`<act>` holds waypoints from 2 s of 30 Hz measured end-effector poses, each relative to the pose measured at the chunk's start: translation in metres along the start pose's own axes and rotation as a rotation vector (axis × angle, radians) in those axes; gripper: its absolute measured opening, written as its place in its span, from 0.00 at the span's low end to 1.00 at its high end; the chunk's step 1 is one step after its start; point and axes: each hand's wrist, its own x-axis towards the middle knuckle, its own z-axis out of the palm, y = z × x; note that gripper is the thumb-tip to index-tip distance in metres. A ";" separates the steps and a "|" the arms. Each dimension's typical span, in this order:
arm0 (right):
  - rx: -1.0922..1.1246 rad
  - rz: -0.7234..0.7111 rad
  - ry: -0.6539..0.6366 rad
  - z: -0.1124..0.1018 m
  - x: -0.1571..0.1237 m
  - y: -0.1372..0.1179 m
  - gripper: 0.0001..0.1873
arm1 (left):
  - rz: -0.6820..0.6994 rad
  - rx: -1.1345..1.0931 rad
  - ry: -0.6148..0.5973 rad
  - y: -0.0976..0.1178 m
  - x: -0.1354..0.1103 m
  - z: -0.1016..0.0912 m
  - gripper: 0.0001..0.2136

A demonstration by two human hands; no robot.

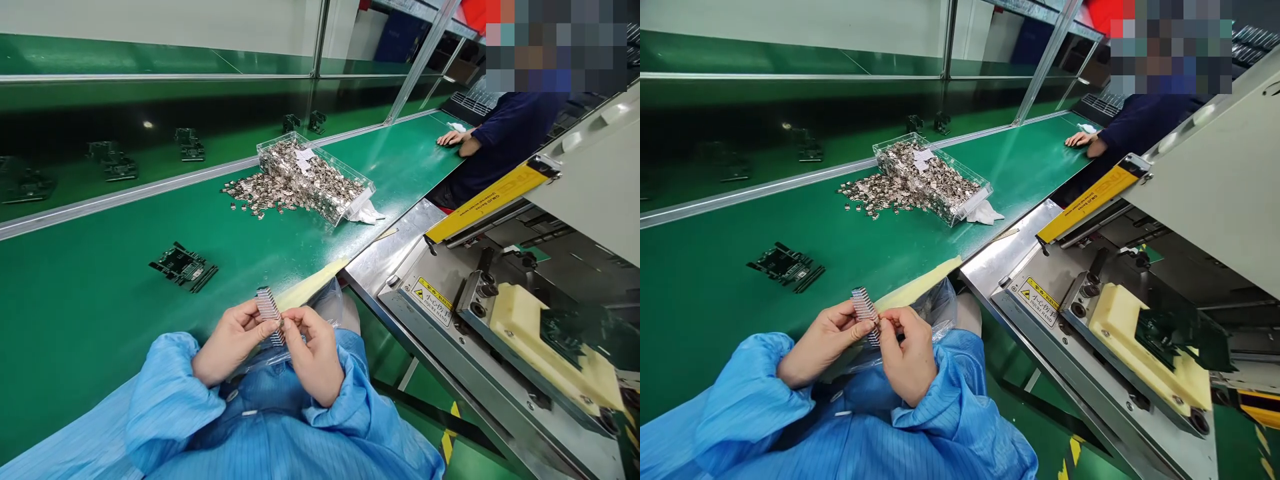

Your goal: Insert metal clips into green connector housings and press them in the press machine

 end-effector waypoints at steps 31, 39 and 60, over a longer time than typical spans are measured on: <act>0.071 0.140 0.072 0.018 -0.004 0.000 0.05 | 0.120 0.376 0.066 -0.003 -0.008 0.004 0.13; 0.217 0.195 0.068 0.021 0.004 -0.001 0.07 | 0.131 0.396 0.097 -0.005 -0.007 0.002 0.11; 0.047 0.047 -0.195 -0.005 0.022 0.000 0.03 | 0.113 0.407 0.071 -0.001 -0.004 -0.004 0.12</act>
